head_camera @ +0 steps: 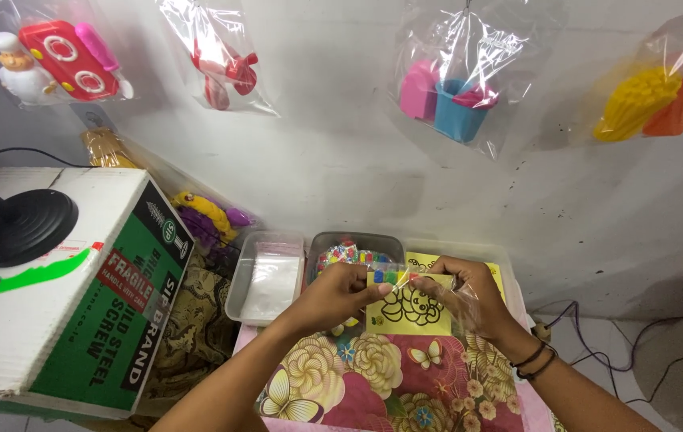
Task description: Packaging small toy components and decorative cards into plastic bags for retail.
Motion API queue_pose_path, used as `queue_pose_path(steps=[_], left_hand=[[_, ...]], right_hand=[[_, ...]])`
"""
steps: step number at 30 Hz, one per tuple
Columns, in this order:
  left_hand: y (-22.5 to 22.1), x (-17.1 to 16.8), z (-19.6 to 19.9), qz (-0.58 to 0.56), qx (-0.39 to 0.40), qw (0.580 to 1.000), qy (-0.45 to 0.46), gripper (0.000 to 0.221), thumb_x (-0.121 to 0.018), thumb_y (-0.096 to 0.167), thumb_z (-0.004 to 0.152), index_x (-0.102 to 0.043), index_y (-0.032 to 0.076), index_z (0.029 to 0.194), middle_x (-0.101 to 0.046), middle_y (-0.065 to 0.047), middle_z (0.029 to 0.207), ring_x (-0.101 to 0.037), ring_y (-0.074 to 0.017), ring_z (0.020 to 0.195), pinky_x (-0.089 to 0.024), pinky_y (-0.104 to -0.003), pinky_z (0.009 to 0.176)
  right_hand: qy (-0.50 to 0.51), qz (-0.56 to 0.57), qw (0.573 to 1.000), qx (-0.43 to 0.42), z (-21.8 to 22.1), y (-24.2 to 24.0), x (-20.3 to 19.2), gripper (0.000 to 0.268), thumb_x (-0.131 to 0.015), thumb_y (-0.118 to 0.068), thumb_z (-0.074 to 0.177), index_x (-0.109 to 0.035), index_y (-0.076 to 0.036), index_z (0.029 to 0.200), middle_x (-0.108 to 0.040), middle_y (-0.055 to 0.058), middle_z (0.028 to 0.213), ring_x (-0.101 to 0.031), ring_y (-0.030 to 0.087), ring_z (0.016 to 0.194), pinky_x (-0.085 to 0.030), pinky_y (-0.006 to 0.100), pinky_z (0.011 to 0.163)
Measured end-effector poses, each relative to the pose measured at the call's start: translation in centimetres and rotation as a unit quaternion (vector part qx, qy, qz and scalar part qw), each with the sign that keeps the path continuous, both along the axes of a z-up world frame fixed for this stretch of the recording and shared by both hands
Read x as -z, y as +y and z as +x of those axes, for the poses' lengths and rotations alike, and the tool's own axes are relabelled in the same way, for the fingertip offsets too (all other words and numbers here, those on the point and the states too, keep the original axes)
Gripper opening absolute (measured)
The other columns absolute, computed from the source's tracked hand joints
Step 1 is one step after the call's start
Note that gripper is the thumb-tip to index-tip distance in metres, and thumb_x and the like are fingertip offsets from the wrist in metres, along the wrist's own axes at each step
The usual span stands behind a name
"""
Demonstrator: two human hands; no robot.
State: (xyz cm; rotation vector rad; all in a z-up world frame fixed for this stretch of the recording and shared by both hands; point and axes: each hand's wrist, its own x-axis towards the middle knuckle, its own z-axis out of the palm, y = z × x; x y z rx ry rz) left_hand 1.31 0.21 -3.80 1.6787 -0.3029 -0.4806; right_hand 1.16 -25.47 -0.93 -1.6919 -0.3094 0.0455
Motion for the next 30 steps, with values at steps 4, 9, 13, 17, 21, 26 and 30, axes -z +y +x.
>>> queue_pose_path(steps=[4, 9, 13, 17, 21, 26, 30], left_hand=[[-0.1, -0.1, -0.1, -0.004, 0.0, 1.0, 0.0, 0.034, -0.065, 0.02, 0.101, -0.069, -0.012, 0.11, -0.075, -0.028, 0.094, -0.077, -0.0326, 0.083, -0.065, -0.041, 0.071], [-0.1, 0.1, -0.1, -0.002, -0.003, 1.0, -0.001, 0.032, -0.064, 0.016, 0.101, -0.068, -0.015, 0.11, -0.074, -0.029, 0.094, -0.076, -0.0328, 0.083, -0.065, -0.041, 0.069], [-0.4, -0.2, -0.3, -0.005, 0.001, 1.0, -0.001, 0.033, -0.065, 0.017, 0.101, -0.068, -0.015, 0.109, -0.074, -0.03, 0.094, -0.076, -0.0337, 0.082, -0.065, -0.041, 0.068], [-0.4, -0.2, -0.4, -0.01, -0.002, 1.0, -0.005, 0.032, -0.065, 0.017, 0.101, -0.069, -0.014, 0.108, -0.074, -0.027, 0.09, -0.076, -0.0306, 0.079, -0.065, -0.039, 0.066], [-0.5, -1.0, -0.5, -0.007, -0.019, 0.999, -0.027, 0.032, -0.065, 0.018, 0.101, -0.069, -0.013, 0.104, -0.074, -0.028, 0.086, -0.076, -0.031, 0.076, -0.065, -0.038, 0.063], [-0.1, -1.0, -0.1, -0.033, -0.045, 0.998, -0.017, 0.031, -0.064, 0.018, 0.101, -0.07, -0.012, 0.102, -0.074, -0.023, 0.083, -0.075, -0.0266, 0.073, -0.064, -0.037, 0.062], [-0.1, -1.2, -0.2, -0.038, -0.055, 0.997, -0.034, 0.031, -0.064, 0.021, 0.102, -0.071, -0.008, 0.096, -0.073, -0.019, 0.075, -0.072, -0.0213, 0.067, -0.062, -0.03, 0.057]], right_hand=[[-0.014, -0.011, 1.0, -0.012, 0.4, -0.6, 0.0, 0.018, -0.085, -0.005, 0.077, -0.072, 0.007, 0.073, -0.071, 0.016, 0.055, -0.059, 0.015, 0.061, -0.053, 0.028, 0.059], [-0.119, -0.106, 0.987, -0.038, 0.2, -0.3, -0.7, 0.031, -0.079, -0.03, 0.078, -0.077, 0.001, 0.071, -0.068, 0.002, 0.058, -0.051, 0.007, 0.048, -0.039, 0.022, 0.045], [-0.121, -0.119, 0.985, -0.025, 0.4, -0.6, -0.3, 0.036, -0.081, -0.037, 0.077, -0.073, -0.004, 0.065, -0.057, -0.003, 0.052, -0.038, 0.005, 0.047, -0.027, 0.023, 0.044], [-0.162, -0.119, 0.979, -0.03, 0.5, -0.6, -0.2, 0.036, -0.08, -0.039, 0.078, -0.072, -0.006, 0.065, -0.058, -0.004, 0.055, -0.04, 0.006, 0.05, -0.029, 0.023, 0.048], [-0.02, -0.101, 0.995, 0.0, 0.8, -0.6, 0.9, 0.025, -0.087, -0.022, 0.078, -0.078, -0.001, 0.087, -0.079, 0.014, 0.08, -0.07, 0.022, 0.078, -0.054, 0.04, 0.083], [0.007, -0.038, 0.995, -0.087, 1.3, -2.6, 1.2, 0.018, -0.082, -0.015, 0.082, -0.078, 0.002, 0.083, -0.08, 0.015, 0.071, -0.068, 0.018, 0.066, -0.055, 0.034, 0.069], [0.016, 0.012, 0.995, -0.1, -0.2, -1.5, -1.1, 0.012, -0.082, -0.007, 0.079, -0.075, 0.002, 0.079, -0.069, 0.006, 0.068, -0.055, 0.014, 0.074, -0.056, 0.036, 0.074]])
